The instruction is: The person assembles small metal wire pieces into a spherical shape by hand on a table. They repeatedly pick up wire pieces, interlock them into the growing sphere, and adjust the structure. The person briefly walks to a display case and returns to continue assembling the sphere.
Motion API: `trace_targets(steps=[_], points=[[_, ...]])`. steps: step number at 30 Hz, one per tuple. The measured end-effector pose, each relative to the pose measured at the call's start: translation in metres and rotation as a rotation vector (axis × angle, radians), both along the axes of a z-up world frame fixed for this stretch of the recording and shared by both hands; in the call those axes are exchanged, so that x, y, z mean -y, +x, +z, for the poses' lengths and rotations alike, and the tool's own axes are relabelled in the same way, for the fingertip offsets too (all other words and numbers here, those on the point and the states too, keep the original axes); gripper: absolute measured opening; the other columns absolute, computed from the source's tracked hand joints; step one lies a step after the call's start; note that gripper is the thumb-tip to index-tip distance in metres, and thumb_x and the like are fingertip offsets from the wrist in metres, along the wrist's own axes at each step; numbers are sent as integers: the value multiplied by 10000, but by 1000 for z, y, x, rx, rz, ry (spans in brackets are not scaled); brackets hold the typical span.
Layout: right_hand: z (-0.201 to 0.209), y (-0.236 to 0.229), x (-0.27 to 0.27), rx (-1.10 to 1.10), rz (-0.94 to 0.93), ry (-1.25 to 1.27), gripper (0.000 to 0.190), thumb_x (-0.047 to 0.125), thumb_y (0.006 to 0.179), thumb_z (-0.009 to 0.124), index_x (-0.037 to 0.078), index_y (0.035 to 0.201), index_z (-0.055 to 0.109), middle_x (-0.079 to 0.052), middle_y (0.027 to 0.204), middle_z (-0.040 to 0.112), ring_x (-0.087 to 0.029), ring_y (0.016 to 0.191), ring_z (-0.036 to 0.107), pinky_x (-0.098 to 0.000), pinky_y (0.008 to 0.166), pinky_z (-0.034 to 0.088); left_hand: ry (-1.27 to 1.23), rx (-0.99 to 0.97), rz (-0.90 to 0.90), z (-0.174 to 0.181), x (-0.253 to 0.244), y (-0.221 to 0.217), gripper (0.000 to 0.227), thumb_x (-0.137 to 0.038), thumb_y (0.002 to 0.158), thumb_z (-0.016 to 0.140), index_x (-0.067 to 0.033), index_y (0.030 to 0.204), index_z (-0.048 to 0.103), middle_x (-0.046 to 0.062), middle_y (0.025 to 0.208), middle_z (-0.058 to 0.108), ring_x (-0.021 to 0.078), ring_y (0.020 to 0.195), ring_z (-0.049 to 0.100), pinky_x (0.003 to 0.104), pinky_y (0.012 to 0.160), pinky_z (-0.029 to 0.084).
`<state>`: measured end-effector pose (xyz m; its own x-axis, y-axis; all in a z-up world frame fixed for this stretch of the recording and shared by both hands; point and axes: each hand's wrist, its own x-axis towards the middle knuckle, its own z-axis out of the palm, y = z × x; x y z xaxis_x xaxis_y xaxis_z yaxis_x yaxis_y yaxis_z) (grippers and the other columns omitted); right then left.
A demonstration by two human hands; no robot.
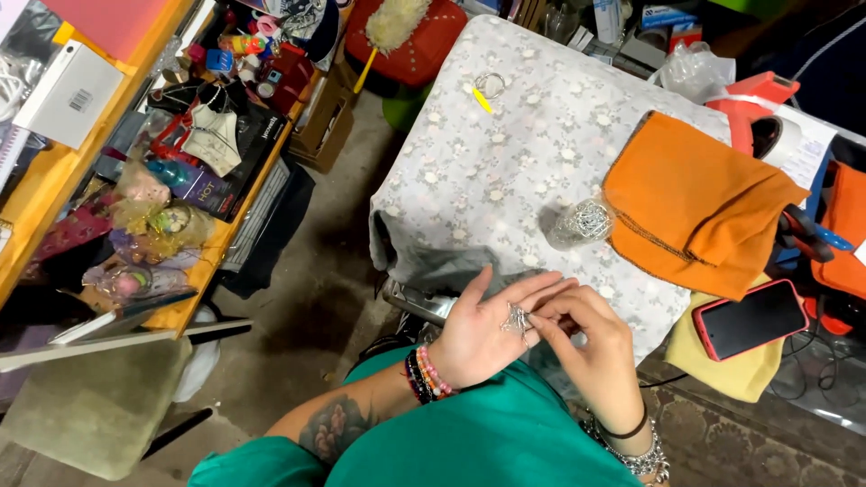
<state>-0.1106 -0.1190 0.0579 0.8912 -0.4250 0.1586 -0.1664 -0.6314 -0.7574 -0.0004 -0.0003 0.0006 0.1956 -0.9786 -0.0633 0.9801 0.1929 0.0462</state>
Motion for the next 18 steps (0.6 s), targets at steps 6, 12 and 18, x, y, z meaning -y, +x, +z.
trace_targets(steps=[6,12,18], points=[[17,5,5,224,-178,-73,78,58,965,706,-8,922,704,-120,911,710,-188,812,660,-268,734,562,8,-142,-17,2,-2,1,849,-570,1008,490,44,1576,350,218,1618,379,288,1520,349,421,1268,288],[31,37,45,346,-104,-580,65,-57,1023,736,-71,978,692,-167,918,674,-294,842,634,-383,796,526,-65,-103,-13,3,-7,2,818,-553,1023,476,61,1550,354,256,1649,304,351,1551,284,423,1301,233],[23,48,46,414,-163,-635,25,-102,1057,652,-100,1058,677,-183,969,693,-322,885,655,-401,822,536,-57,-25,-19,10,-15,5,817,-560,1040,452,53,1568,329,249,1642,311,339,1542,297,427,1290,249]])
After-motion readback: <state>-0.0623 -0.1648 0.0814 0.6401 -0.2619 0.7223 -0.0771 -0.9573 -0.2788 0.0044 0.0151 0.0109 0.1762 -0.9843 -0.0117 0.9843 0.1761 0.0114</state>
